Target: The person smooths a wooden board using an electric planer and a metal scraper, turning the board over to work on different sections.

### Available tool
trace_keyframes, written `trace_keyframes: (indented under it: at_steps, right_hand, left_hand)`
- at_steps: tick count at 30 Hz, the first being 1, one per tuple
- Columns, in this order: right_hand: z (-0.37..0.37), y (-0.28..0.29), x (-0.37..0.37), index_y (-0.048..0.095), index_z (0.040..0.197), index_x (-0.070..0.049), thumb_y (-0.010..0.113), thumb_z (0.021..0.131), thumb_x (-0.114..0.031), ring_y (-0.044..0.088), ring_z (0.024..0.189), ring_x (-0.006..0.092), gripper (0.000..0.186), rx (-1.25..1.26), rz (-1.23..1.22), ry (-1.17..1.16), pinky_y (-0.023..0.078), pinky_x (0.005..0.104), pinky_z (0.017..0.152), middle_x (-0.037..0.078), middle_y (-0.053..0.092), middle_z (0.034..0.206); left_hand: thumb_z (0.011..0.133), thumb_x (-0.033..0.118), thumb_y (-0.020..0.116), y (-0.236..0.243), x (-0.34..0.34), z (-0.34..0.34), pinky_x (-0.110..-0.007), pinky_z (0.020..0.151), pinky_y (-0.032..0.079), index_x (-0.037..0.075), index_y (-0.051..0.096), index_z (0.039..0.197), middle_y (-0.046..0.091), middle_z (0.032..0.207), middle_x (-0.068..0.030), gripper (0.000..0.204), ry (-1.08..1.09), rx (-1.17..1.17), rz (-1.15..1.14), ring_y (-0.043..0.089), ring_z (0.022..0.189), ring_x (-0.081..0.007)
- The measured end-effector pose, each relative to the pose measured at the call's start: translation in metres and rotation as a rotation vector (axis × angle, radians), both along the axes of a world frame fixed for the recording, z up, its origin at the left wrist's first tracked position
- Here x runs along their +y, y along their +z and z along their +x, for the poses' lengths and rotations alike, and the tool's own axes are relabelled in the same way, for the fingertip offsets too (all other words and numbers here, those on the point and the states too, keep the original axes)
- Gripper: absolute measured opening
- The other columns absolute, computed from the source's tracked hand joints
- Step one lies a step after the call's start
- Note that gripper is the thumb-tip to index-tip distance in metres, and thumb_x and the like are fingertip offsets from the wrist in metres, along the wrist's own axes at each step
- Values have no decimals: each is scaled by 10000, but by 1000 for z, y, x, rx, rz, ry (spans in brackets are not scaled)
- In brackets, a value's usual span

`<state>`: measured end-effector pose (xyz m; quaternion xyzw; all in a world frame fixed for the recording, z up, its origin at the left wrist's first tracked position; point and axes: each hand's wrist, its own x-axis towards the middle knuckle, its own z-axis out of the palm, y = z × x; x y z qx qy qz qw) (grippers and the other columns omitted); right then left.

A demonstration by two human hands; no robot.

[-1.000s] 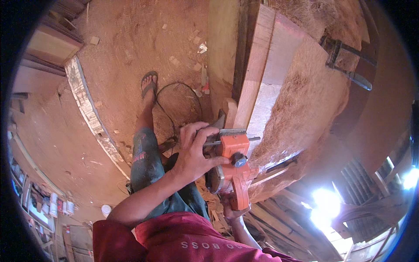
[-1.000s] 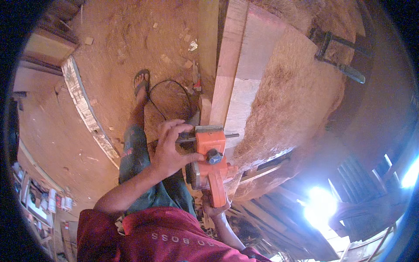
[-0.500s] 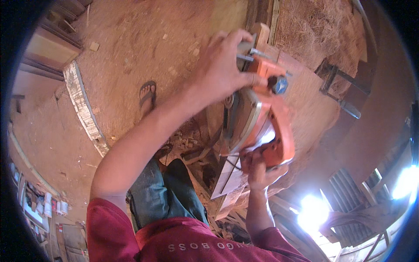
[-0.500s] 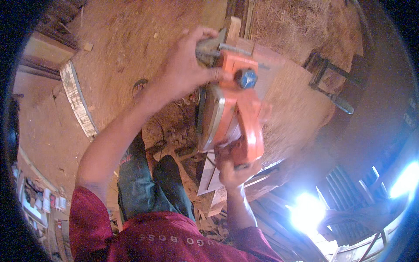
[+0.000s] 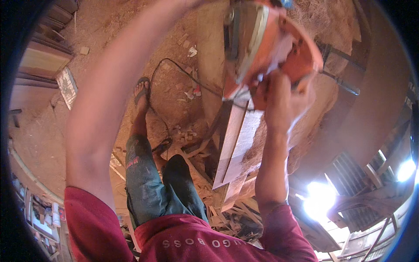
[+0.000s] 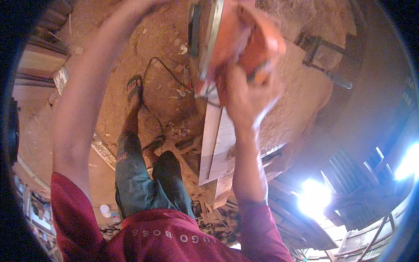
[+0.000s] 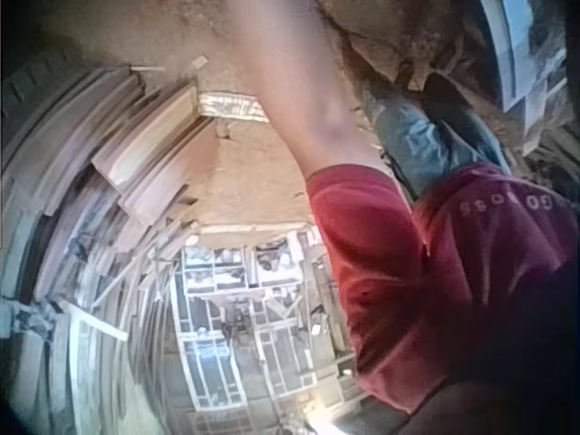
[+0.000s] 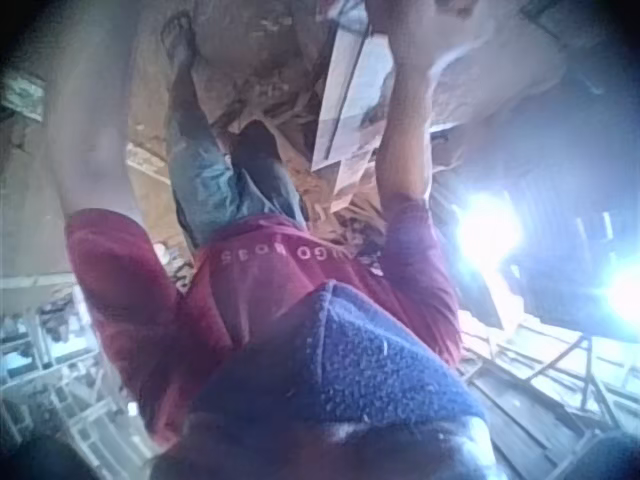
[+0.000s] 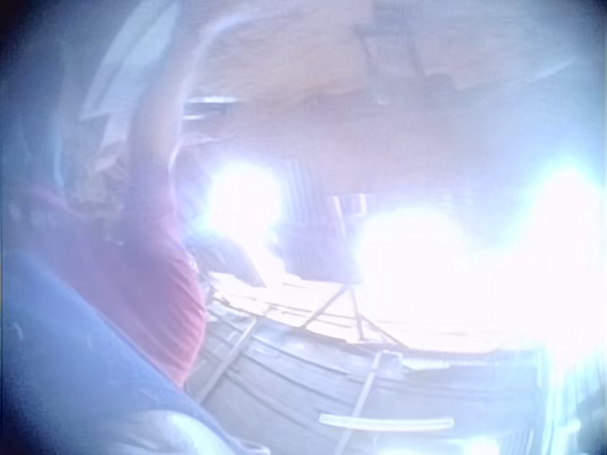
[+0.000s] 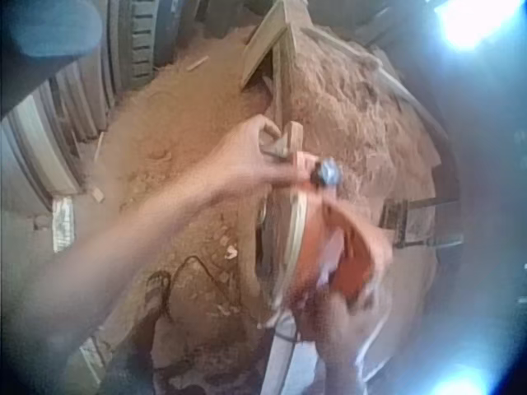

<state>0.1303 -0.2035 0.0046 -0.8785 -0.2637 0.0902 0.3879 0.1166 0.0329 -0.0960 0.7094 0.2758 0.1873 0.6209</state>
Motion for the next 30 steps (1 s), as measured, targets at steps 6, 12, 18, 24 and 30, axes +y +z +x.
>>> trace_keyframes:
  at_steps: [6,12,18,24,30]
  right_hand:
    - [-110,28,-148,649,1074,7,664,765,-67,612,619,193,319,-67,-430,12,502,310,601,69,639,732]
    - [-136,23,-178,686,910,11,678,755,-51,631,596,185,167,268,-256,-227,519,313,595,68,642,656]
    - [-78,8,-87,646,892,28,713,719,-45,601,620,117,200,270,-6,-296,506,295,571,47,618,715]
    - [-18,-4,-32,662,846,-6,734,743,-112,599,592,116,164,-4,-152,-132,499,289,552,37,651,692]
    - [18,-3,24,640,793,6,633,854,-121,570,520,102,141,64,121,81,453,259,470,42,610,638]
  left_hand:
    - [538,343,937,9,-162,-109,-423,978,449,68,579,1168,558,1139,-161,775,9,142,-91,545,1117,-340]
    - [573,316,921,17,-169,-128,-431,985,427,78,564,1185,547,1133,-144,747,-42,170,-117,520,1129,-338]
    - [584,350,923,-13,-105,-64,-400,944,465,72,556,1205,580,1113,-140,773,12,46,-73,574,1072,-299]
    - [598,462,918,-32,-36,-6,-401,845,527,35,550,1162,618,1119,-175,798,35,-17,172,625,999,-277]
    - [631,473,912,-4,20,12,-363,850,526,42,526,1205,616,1147,-160,815,-38,14,76,639,958,-244]
